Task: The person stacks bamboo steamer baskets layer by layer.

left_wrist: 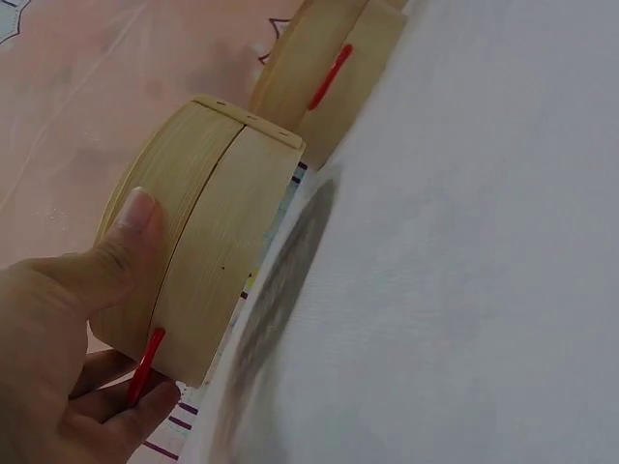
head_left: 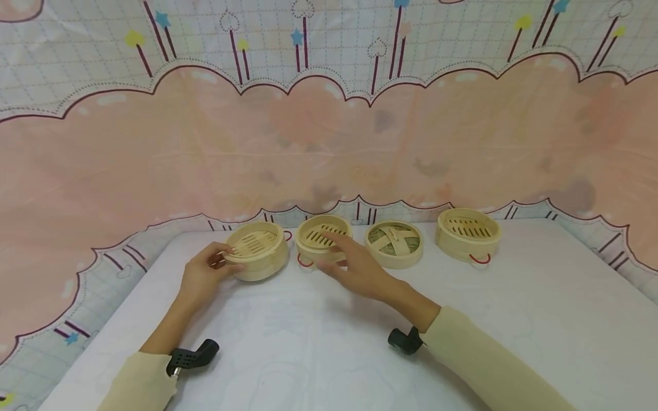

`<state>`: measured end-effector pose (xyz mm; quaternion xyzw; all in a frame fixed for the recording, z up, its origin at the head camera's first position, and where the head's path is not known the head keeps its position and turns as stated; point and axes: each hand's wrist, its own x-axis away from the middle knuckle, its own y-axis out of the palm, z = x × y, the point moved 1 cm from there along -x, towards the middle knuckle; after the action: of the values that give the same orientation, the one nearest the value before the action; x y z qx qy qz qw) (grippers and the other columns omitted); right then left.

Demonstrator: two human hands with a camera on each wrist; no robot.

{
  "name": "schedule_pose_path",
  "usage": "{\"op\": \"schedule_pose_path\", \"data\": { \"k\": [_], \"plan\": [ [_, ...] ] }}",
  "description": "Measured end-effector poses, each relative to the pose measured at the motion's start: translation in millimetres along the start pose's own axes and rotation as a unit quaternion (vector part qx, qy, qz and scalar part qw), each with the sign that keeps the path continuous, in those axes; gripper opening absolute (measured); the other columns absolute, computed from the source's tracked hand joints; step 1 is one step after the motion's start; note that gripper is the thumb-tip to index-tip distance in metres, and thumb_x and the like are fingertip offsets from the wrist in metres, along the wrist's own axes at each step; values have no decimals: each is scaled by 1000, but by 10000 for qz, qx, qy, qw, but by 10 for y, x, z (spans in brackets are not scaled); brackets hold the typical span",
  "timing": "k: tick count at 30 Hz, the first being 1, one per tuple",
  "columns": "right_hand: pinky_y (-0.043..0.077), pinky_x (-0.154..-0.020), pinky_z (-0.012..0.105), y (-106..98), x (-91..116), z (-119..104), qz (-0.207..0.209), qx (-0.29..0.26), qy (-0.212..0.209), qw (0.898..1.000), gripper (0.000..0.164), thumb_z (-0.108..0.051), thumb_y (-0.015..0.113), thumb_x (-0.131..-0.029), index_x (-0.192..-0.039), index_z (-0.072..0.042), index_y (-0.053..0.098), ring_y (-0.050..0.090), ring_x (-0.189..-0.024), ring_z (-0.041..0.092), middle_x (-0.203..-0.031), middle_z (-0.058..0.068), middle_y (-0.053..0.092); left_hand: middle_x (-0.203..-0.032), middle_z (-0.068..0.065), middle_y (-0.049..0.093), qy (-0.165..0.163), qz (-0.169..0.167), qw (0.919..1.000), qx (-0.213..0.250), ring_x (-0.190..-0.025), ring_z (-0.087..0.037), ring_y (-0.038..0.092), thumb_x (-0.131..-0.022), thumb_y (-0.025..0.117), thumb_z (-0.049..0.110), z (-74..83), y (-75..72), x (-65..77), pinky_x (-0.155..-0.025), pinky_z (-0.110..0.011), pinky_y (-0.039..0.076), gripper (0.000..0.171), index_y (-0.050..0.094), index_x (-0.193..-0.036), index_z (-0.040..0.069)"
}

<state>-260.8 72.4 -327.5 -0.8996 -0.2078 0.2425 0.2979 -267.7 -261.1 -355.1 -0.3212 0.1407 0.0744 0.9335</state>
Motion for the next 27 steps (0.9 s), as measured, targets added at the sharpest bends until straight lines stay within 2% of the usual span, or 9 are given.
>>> {"op": "schedule_pose_path", "data": {
  "k": [2,8,15,20,23,27],
  "plan": [
    [50,-91,40,20,-26,-27,-41,-78,18,10000,65,-38,59,-95,-148,-12,32,55,-116,27,-141,15,44,-122,-14,56,57,-68,9999,73,-112,-30,55,-80,78,30,8,-56,-2,-83,-10,44,44,58,-110,7],
    [48,-94,40,106,-114,-87,-129,-310,-13,9994,68,-37,63,-92,-148,-13,31,50,-122,29,-146,12,37,-125,-13,52,120,-364,9986,355,-113,-29,52,-81,77,27,89,-177,25,-89,-13,44,42,57,-112,6],
    [48,-95,38,196,-225,-122,1,-435,-5,9991,74,-37,69,-88,-148,-14,31,47,-125,29,-147,10,35,-120,-16,53,340,-599,9946,774,-97,-12,55,-80,78,13,152,-202,40,-81,-11,47,39,57,-109,1],
    [48,-94,36,235,-294,-160,114,-353,-77,9993,74,-33,70,-88,-148,-14,31,47,-125,31,-148,8,35,-123,-19,54,386,-761,9921,916,-100,-11,55,-80,78,14,163,-220,40,-85,-12,46,40,56,-109,0],
    [48,-95,37,258,-318,-183,96,-370,-2,9993,75,-32,71,-88,-149,-14,30,45,-127,30,-149,8,33,-122,-18,55,421,-834,9899,1066,-102,-9,55,-80,78,12,179,-235,50,-86,-13,46,39,56,-110,-1],
    [48,-95,39,297,-332,-191,94,-341,-110,9993,75,-32,72,-87,-148,-12,33,41,-130,27,-150,10,32,-123,-19,55,506,-918,9861,1287,-101,-7,56,-79,78,7,194,-244,70,-84,-15,48,38,56,-108,-3]
  ]
}}
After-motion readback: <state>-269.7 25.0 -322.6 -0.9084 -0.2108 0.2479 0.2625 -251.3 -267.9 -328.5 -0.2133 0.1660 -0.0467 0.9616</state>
